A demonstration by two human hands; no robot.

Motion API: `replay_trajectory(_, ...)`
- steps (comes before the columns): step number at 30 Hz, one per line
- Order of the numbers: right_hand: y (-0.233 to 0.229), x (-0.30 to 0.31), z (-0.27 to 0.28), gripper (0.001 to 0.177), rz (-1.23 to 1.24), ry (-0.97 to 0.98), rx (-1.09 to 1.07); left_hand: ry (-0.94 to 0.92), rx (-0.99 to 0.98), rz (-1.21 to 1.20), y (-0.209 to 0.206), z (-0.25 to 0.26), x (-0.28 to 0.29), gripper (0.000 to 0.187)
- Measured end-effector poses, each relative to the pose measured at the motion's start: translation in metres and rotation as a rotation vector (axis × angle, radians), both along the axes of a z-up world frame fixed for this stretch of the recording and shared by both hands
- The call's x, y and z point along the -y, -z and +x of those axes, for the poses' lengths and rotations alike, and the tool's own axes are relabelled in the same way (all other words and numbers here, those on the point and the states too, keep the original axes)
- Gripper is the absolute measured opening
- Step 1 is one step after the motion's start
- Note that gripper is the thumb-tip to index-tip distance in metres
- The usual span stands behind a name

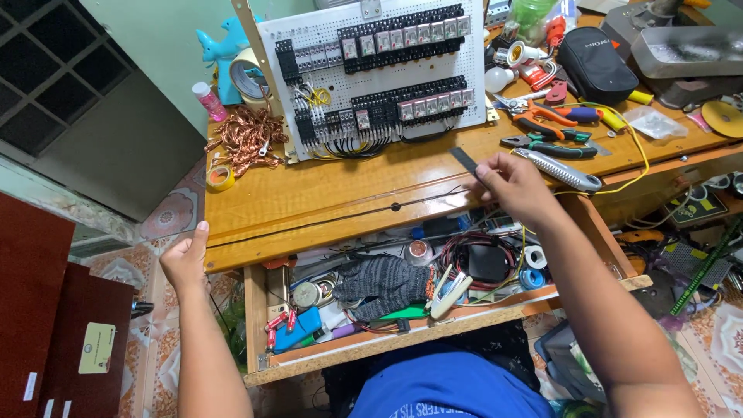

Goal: Preparing and stripping electrical wires for a control panel assembly on a workbench.

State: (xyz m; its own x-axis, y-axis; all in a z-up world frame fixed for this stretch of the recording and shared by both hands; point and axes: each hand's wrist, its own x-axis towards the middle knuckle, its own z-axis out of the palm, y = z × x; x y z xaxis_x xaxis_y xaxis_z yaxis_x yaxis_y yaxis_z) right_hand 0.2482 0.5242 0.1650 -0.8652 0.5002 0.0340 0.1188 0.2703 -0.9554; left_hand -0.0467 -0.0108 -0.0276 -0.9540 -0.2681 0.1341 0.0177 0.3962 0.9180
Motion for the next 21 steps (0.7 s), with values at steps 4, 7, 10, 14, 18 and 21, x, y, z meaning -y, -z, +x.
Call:
replay_trajectory(4, 0.010, -0.019, -0.018, 0.016, -0.173, -0.069, 0.027, -0.008, 0.009, 0.006, -0.007, 0.006, -0.002, 0.063)
replay_trajectory(7, -0.004, -0.009, -0.023, 0.017, -0.174, -0.148, 0.101, -0.013, 0.019, 0.004, -0.001, 0.004, 0.000, 0.063)
replay_trajectory(10, -0.004, -0.005, -0.030, 0.015, -0.147, -0.200, 0.116, 0.007, 0.022, -0.011, -0.002, 0.004, 0.001, 0.063)
replay_trajectory(14, 0.011, -0.008, -0.045, 0.016, -0.279, -0.274, 0.071, 0.008, 0.031, 0.036, -0.023, 0.018, -0.012, 0.062)
replay_trajectory(18, 0.009, -0.010, -0.052, 0.015, -0.333, -0.298, 0.021, 0.012, 0.018, 0.073, -0.007, 0.009, -0.001, 0.059)
replay_trajectory(21, 0.015, -0.032, -0.053, 0.015, -0.148, -0.231, 0.004, 0.022, 0.005, 0.099, -0.013, 0.012, -0.010, 0.060)
